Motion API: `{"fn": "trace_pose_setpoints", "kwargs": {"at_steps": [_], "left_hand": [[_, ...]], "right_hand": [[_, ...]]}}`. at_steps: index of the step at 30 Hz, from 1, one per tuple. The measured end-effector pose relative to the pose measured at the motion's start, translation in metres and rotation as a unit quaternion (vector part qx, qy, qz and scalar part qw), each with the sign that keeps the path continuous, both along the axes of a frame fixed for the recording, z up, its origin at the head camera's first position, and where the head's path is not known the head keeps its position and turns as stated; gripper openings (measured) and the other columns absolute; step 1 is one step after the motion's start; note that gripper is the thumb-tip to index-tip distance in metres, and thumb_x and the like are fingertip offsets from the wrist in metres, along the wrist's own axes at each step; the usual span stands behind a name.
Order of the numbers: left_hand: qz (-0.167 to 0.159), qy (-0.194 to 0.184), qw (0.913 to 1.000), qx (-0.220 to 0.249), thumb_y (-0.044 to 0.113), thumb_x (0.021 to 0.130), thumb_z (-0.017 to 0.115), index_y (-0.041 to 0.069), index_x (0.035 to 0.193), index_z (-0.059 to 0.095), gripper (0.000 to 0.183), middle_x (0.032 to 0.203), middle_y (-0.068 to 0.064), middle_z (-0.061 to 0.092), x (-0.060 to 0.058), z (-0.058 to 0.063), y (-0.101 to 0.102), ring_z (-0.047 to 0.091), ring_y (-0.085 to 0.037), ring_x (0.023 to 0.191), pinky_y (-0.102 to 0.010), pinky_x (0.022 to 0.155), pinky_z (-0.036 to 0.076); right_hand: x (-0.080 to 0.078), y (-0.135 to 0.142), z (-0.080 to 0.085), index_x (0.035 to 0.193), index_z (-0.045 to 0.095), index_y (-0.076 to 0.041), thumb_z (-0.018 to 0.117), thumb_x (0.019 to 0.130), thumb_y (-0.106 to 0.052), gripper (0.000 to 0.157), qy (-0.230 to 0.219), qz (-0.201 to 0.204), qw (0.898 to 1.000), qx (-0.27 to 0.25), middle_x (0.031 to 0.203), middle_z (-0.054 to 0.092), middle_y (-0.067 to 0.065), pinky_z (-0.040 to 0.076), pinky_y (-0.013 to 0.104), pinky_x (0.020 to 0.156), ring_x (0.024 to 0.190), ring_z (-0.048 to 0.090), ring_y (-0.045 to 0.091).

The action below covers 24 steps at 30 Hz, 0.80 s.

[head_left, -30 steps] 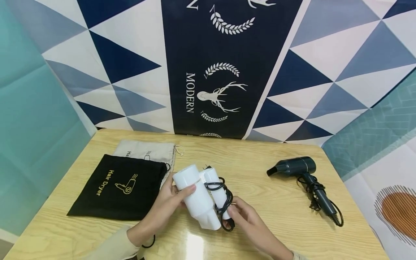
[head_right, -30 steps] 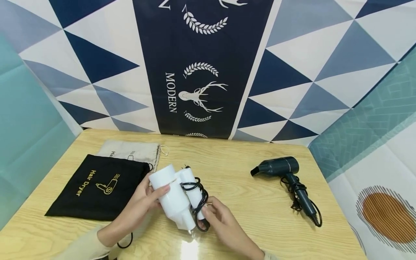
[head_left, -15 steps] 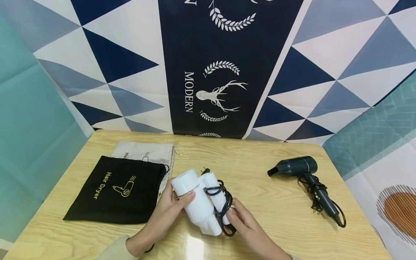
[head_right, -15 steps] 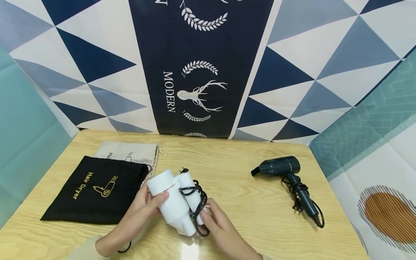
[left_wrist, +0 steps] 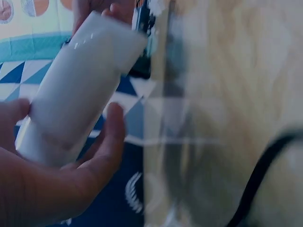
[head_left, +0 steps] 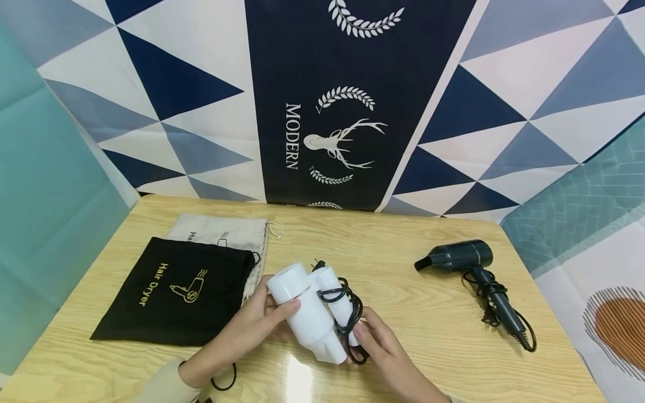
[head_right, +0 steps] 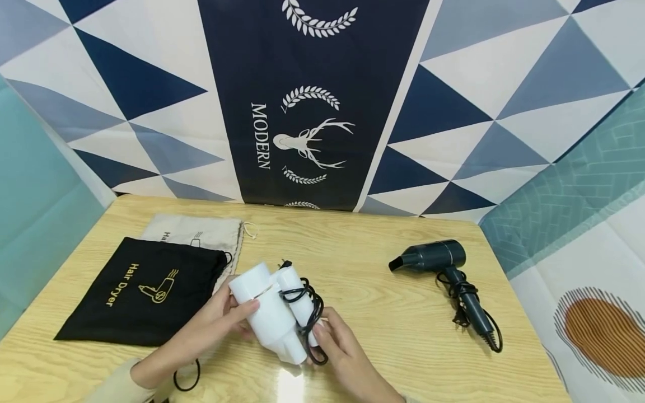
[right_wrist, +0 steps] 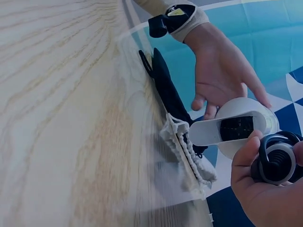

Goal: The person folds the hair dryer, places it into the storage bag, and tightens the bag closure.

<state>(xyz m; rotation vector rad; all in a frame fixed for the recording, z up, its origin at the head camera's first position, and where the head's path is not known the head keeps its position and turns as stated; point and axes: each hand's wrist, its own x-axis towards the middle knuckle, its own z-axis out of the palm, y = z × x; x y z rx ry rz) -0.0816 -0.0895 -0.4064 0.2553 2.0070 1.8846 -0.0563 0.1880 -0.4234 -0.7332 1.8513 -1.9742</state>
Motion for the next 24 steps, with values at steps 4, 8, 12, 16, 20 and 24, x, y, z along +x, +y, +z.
{"fn": "trace_pose_setpoints", "kwargs": {"at_steps": [4, 8, 12, 16, 20, 24], "left_hand": [[-0.059, 0.051, 0.9910, -0.109, 0.037, 0.100, 0.061, 0.007, 0.138, 0.040, 0.053, 0.108, -0.011, 0.067, -0.007, 0.008, -0.020, 0.065, -0.025, 0.087, -0.037, 0.068, 0.056], [-0.074, 0.109, 0.9678, -0.215, 0.050, 0.099, 0.055, 0.010, 0.134, 0.050, 0.053, 0.094, -0.002, 0.067, -0.013, 0.017, -0.035, 0.065, -0.019, 0.077, -0.031, 0.068, 0.051], [-0.049, 0.139, 0.9547, -0.259, 0.056, 0.100, 0.048, 0.013, 0.125, 0.059, 0.051, 0.085, 0.001, 0.067, -0.018, 0.020, -0.044, 0.064, -0.015, 0.067, -0.030, 0.066, 0.050], [-0.014, 0.195, 0.9287, -0.315, 0.047, 0.103, 0.048, 0.016, 0.107, 0.064, 0.036, 0.069, 0.006, 0.059, -0.023, 0.015, -0.054, 0.055, -0.008, 0.054, -0.025, 0.054, 0.046], [0.046, 0.281, 0.8686, -0.406, 0.028, 0.101, 0.061, 0.016, 0.082, 0.057, 0.022, 0.059, 0.008, 0.045, -0.030, 0.005, -0.063, 0.041, -0.006, 0.045, -0.024, 0.043, 0.034], [0.079, 0.302, 0.8266, -0.469, 0.021, 0.094, 0.070, 0.014, 0.072, 0.046, 0.034, 0.054, 0.004, 0.036, -0.036, -0.005, -0.070, 0.034, -0.010, 0.041, -0.025, 0.040, 0.025]], "right_hand": [[-0.001, 0.000, 0.001, 0.128, 0.040, 0.005, 0.026, 0.108, -0.001, 0.025, -0.017, 0.001, 1.000, -0.017, 0.080, 0.054, 0.027, 0.053, 0.036, 0.060, 0.067, 0.057, 0.021], [-0.004, -0.001, 0.002, 0.126, 0.041, 0.005, 0.027, 0.108, 0.000, 0.024, -0.018, -0.004, 1.000, -0.021, 0.080, 0.055, 0.022, 0.051, 0.035, 0.058, 0.066, 0.055, 0.020], [-0.007, -0.003, 0.001, 0.126, 0.040, 0.007, 0.025, 0.108, 0.000, 0.024, -0.020, 0.002, 0.999, -0.041, 0.082, 0.056, 0.016, 0.050, 0.035, 0.057, 0.067, 0.053, 0.018], [-0.008, -0.005, -0.001, 0.127, 0.039, 0.007, 0.024, 0.108, 0.001, 0.026, -0.033, 0.011, 0.997, -0.065, 0.087, 0.058, 0.008, 0.051, 0.032, 0.060, 0.070, 0.054, 0.013], [-0.008, -0.005, -0.001, 0.127, 0.040, 0.005, 0.024, 0.108, -0.002, 0.026, -0.053, 0.008, 0.996, -0.070, 0.088, 0.058, 0.005, 0.051, 0.028, 0.063, 0.073, 0.054, 0.010], [-0.009, -0.005, 0.001, 0.125, 0.039, 0.006, 0.024, 0.109, -0.003, 0.024, -0.059, 0.006, 0.996, -0.066, 0.089, 0.059, 0.006, 0.051, 0.028, 0.063, 0.073, 0.055, 0.011]]}}
